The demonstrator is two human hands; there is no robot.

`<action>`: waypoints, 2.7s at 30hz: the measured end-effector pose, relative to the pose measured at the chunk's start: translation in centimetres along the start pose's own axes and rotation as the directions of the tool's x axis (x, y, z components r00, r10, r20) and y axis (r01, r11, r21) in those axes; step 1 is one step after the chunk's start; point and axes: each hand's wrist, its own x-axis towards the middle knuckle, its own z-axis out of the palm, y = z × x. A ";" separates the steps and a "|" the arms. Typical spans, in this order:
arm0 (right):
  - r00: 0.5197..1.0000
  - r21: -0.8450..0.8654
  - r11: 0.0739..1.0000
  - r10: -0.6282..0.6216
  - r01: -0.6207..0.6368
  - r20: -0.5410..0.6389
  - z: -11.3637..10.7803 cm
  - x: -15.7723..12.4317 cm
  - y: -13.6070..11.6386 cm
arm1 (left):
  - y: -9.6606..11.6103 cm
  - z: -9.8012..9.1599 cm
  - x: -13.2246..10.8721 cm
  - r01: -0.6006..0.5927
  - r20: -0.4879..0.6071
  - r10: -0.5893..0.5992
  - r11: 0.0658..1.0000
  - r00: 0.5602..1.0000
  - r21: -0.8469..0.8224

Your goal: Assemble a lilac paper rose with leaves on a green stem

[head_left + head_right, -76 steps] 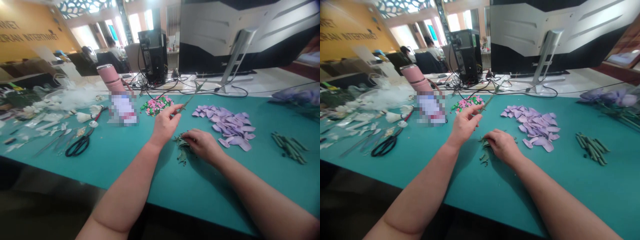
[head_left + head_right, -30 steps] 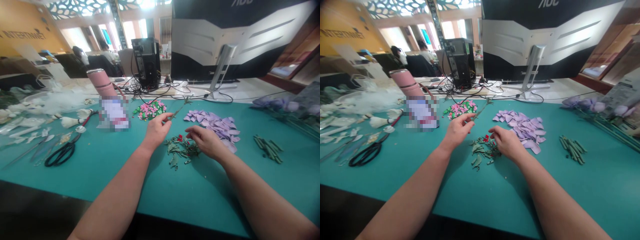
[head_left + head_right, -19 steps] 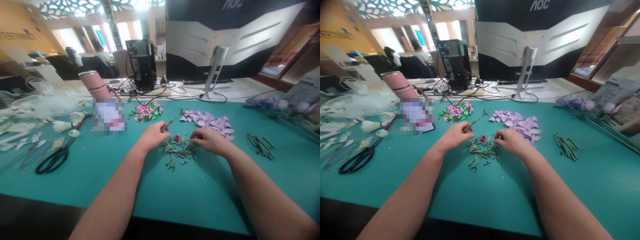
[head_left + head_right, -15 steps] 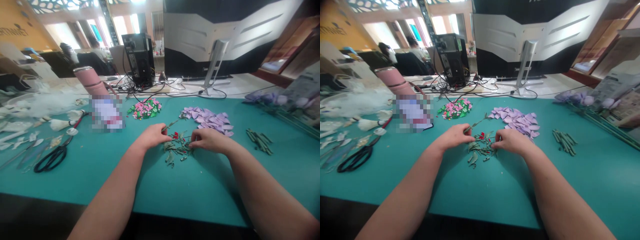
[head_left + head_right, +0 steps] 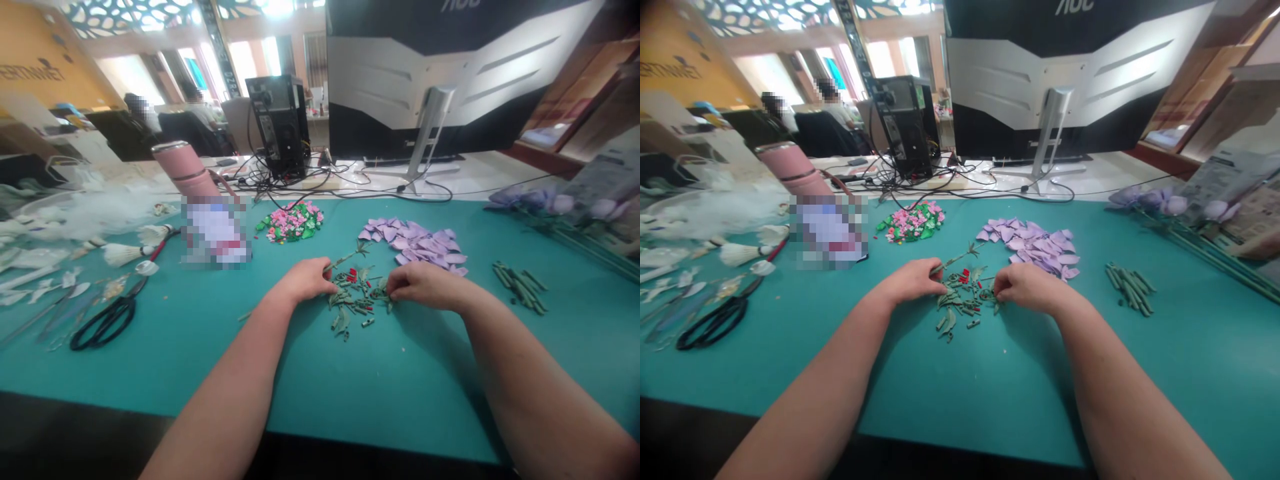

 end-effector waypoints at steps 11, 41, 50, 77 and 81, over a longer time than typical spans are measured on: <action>0.994 -0.052 0.998 -0.018 0.024 0.106 0.2 -0.2 -1.0 | 0.7 -0.1 -0.3 -0.006 0.024 0.005 1.000 1.000 0.018; 0.966 -0.228 0.961 0.101 -0.157 -0.237 0.7 1.3 0.5 | -0.4 -0.7 0.1 -0.011 -0.198 -0.007 0.996 0.980 -0.086; 0.924 -0.003 0.967 0.243 -0.255 -0.295 0.3 1.2 0.4 | -0.4 -0.7 0.4 -0.001 -0.232 -0.024 0.994 0.973 -0.106; 0.924 -0.203 0.978 -0.036 -0.046 -0.380 2.7 2.8 0.6 | -0.6 -0.2 0.7 0.024 -0.154 -0.036 0.997 0.987 -0.080; 0.919 -0.216 0.976 -0.070 -0.016 -0.388 3.0 3.0 0.9 | -0.7 -0.4 0.5 0.042 -0.135 -0.051 0.997 0.989 -0.069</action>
